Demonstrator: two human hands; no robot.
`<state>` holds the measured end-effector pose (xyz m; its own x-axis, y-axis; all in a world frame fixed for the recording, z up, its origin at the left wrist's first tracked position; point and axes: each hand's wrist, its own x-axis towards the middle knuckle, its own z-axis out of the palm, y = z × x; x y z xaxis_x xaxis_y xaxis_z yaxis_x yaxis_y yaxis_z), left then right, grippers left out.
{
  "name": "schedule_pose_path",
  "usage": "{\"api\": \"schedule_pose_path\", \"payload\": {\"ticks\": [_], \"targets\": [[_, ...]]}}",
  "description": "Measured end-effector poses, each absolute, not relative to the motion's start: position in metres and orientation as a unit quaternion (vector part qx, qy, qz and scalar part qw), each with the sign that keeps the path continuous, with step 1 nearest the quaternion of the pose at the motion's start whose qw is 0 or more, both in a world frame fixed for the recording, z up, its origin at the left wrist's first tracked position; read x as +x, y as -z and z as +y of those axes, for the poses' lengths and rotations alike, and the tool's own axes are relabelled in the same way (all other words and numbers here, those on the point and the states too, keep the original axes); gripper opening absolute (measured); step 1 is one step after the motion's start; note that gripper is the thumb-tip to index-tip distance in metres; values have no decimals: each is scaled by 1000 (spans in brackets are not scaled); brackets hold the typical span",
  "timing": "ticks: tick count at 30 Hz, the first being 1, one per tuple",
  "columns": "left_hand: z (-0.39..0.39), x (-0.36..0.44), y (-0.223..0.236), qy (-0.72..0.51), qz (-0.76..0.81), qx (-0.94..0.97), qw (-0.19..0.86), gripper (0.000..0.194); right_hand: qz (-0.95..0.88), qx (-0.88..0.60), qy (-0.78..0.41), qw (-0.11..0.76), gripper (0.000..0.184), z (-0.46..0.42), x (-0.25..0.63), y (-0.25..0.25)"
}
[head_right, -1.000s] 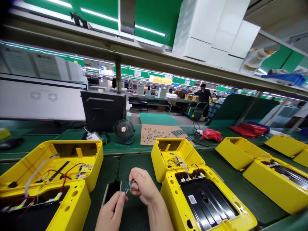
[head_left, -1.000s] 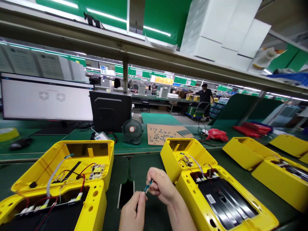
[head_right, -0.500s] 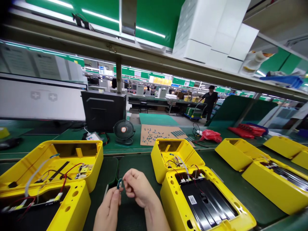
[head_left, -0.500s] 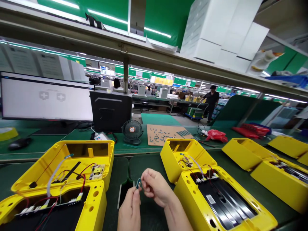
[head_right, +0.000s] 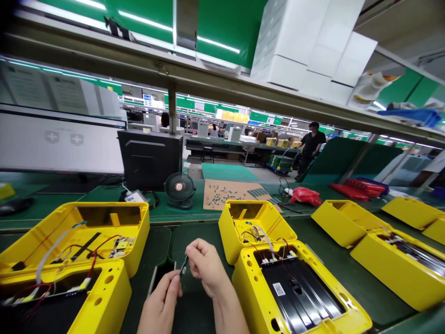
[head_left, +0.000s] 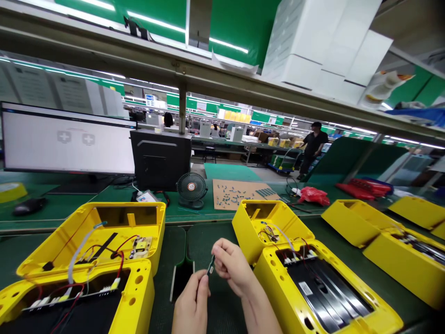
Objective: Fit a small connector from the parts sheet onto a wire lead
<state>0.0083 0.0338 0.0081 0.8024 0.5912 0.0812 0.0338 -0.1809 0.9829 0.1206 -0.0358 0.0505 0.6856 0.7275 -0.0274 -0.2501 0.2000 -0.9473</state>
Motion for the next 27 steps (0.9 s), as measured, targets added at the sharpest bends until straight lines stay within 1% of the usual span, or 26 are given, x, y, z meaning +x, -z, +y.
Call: {"api": "schedule_pose_path", "payload": {"ticks": [7,10,14,18,23,27], "targets": [[36,6,-6,-271,221,739,576,39,-246,-556,-318,728,26,-41,123,-52],[37,3,-6,-282,212,746,565,39,-252,-522,-345,738,23,-43,123,-52],[36,0,-8,-287,211,745,564,40,-248,-488,-388,741,26,-45,123,-53],[36,2,-9,-276,215,736,580,38,-244,-515,-386,725,30,-46,123,-53],[38,1,-6,-287,218,737,572,33,-250,-555,-375,699,30,-47,124,-53],[38,1,-8,-299,215,744,558,31,-256,-543,-388,699,30,-49,125,-53]]}}
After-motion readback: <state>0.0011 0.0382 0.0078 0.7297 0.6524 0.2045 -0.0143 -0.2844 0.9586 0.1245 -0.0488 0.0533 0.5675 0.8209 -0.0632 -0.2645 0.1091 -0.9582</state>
